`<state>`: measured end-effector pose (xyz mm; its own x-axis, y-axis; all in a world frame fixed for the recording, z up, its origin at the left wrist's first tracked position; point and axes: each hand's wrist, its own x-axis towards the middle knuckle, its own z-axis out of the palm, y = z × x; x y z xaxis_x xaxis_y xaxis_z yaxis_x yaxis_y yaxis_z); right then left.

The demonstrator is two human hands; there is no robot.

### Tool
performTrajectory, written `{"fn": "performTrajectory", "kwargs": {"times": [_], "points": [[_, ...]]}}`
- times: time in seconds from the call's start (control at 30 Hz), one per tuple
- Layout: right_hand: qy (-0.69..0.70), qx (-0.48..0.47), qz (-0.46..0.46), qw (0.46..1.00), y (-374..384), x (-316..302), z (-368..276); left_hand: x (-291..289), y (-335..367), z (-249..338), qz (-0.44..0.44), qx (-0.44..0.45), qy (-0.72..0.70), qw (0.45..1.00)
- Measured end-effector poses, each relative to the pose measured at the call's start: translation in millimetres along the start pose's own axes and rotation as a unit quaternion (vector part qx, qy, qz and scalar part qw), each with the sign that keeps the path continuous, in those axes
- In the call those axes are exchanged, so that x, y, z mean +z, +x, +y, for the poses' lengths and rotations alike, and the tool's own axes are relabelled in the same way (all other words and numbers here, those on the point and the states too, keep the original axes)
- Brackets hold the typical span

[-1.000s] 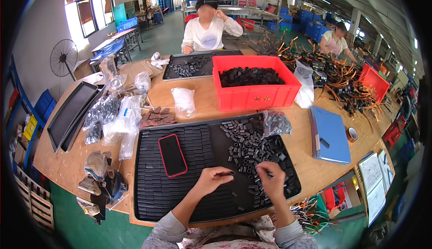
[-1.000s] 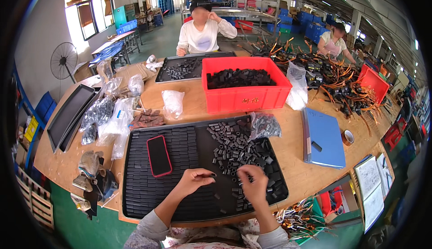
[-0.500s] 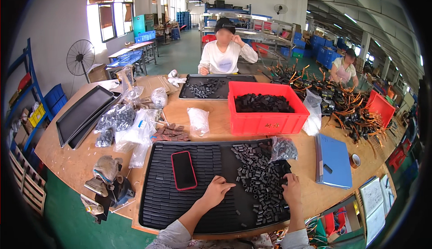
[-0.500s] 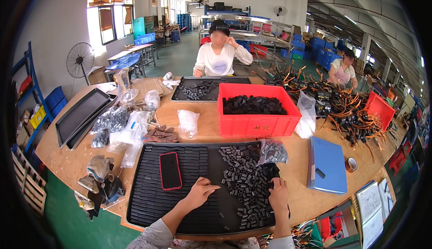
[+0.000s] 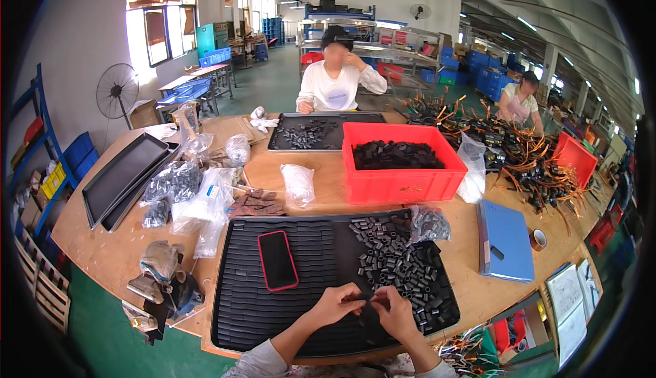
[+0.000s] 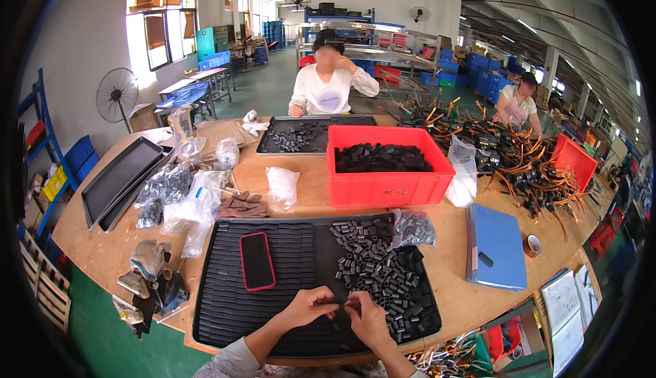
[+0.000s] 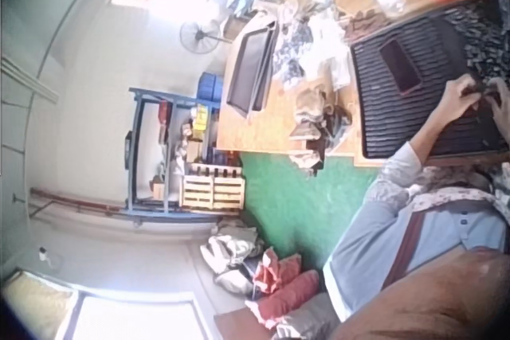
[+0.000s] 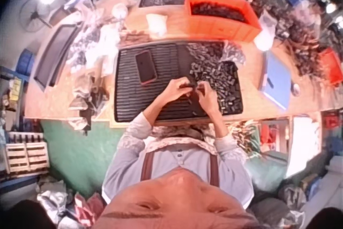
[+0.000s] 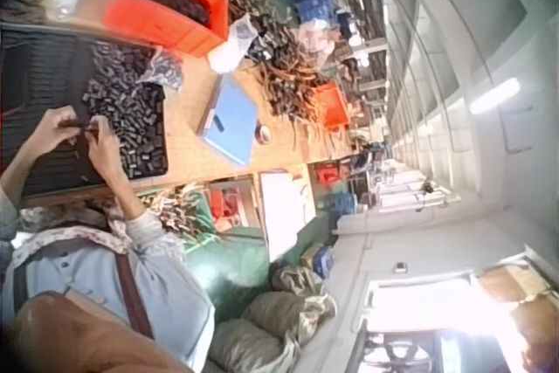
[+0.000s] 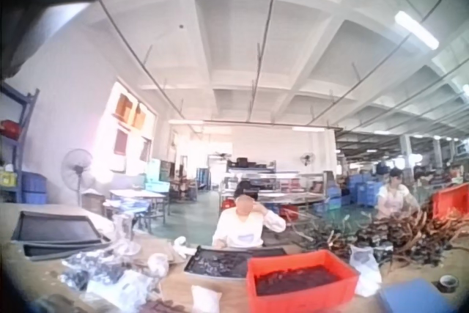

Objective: The person sorts and inspects small black rubber components by hand on a workbench.

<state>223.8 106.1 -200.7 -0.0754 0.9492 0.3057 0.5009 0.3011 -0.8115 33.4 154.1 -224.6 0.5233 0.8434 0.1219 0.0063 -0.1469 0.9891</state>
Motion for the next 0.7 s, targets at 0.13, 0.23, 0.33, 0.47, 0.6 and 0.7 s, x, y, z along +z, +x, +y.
{"fn": "performTrajectory", "kwargs": {"times": [0.13, 0.23, 0.33, 0.47, 0.6, 0.7], "points": [[-0.175, -0.090, -0.185, 0.963, -19, -14, -6, -7, 1, 3, 0.049, 0.009, -0.111, 0.993], [-0.202, -0.073, -0.214, 0.953, -36, -9, -1, -10, 2, -4, 0.023, -0.003, -0.112, 0.993], [-0.225, -0.051, -0.190, 0.954, -38, -3, -3, -8, 3, -7, 0.001, 0.008, -0.078, 0.997], [-0.193, -0.033, -0.126, 0.972, -36, 9, -7, -5, 6, -7, 0.033, -0.044, -0.066, 0.996], [-0.227, -0.086, -0.136, 0.961, -32, 13, -3, -4, 6, -15, 0.079, -0.010, -0.095, 0.992], [-0.230, -0.082, -0.130, 0.961, -32, 12, -3, -9, 4, -33, 0.035, -0.002, -0.025, 0.999]]}}
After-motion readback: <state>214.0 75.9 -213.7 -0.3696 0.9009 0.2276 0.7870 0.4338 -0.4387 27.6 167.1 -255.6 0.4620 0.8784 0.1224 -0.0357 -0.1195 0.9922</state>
